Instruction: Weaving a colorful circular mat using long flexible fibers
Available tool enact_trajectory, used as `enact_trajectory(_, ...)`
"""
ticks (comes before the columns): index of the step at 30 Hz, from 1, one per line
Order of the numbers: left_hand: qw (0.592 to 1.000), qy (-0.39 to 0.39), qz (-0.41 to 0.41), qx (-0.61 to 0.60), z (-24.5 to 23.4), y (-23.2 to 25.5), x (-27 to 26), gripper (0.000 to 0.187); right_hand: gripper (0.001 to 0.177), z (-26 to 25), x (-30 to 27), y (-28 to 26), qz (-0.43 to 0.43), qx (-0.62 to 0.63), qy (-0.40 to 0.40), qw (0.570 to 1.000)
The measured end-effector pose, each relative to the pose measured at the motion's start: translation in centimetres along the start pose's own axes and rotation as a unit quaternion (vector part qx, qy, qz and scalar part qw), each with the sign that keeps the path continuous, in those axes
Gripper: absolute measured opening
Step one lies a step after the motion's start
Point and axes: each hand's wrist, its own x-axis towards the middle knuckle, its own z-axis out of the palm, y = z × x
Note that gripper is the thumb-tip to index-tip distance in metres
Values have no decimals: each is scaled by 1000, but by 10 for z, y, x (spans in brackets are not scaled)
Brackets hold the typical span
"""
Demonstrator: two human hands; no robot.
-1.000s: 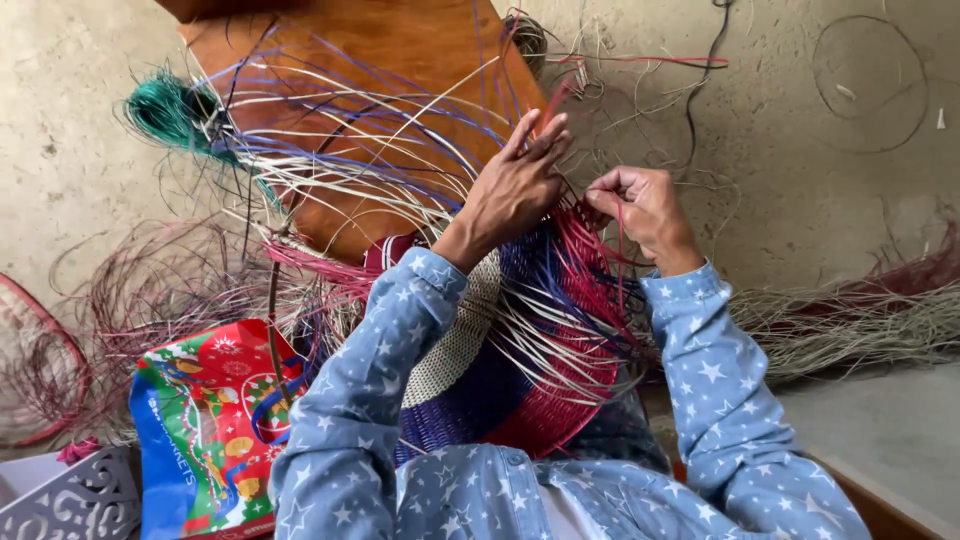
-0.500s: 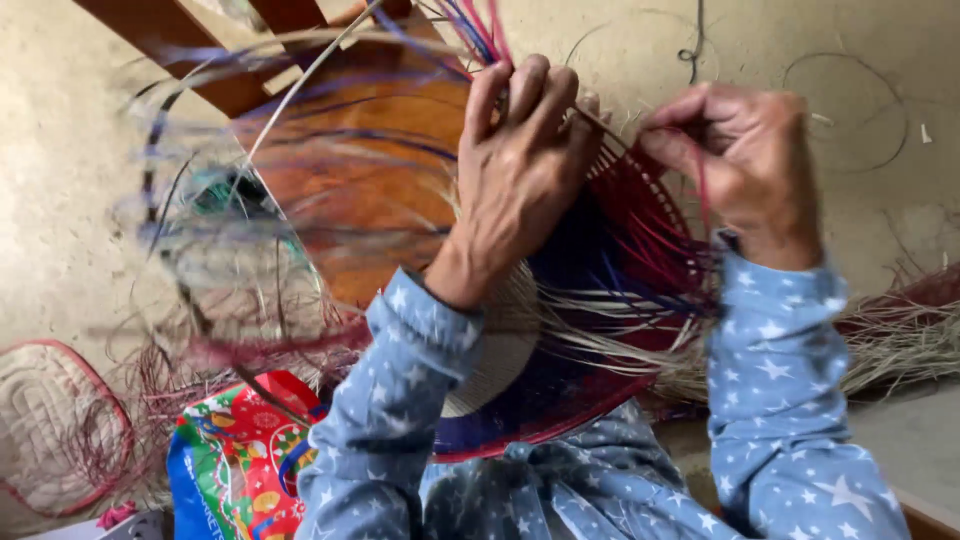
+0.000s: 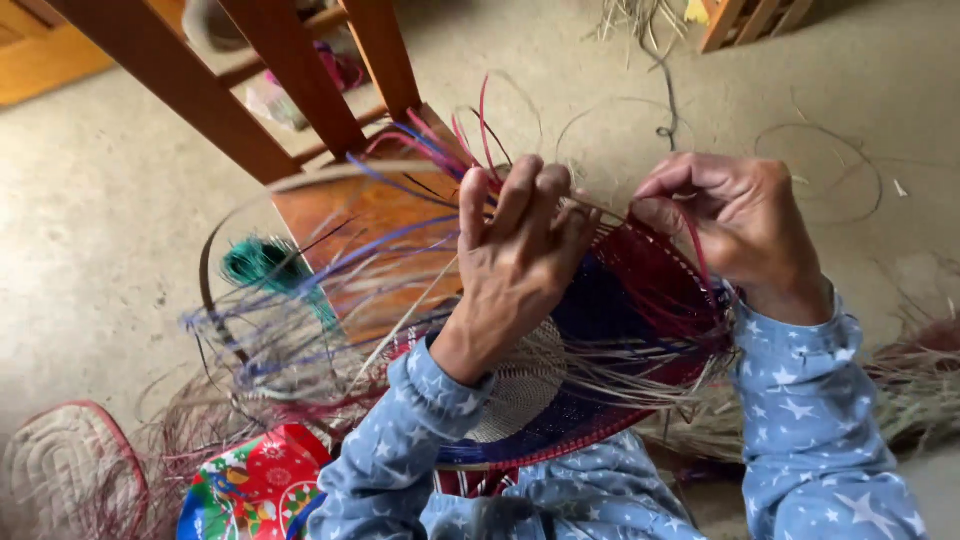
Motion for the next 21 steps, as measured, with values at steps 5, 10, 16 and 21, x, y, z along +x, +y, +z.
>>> enact_trajectory(5, 988, -43, 149, -24, -39, -6, 19, 16, 11, 5, 6, -17, -36, 49, -21, 998)
enact_trajectory(10, 985, -45, 163, -16, -52, -13, 26, 16, 11, 3, 8, -35, -15, 64, -26, 998)
enact_trajectory(16, 979, 16, 195, -64, -51, -17, 27, 7, 6, 5, 22, -26, 16, 100, -77, 992)
enact_trajectory(21, 974, 58, 211, -51, -59, -18, 27, 11, 12, 20, 44, 7, 18, 99, -175, 979)
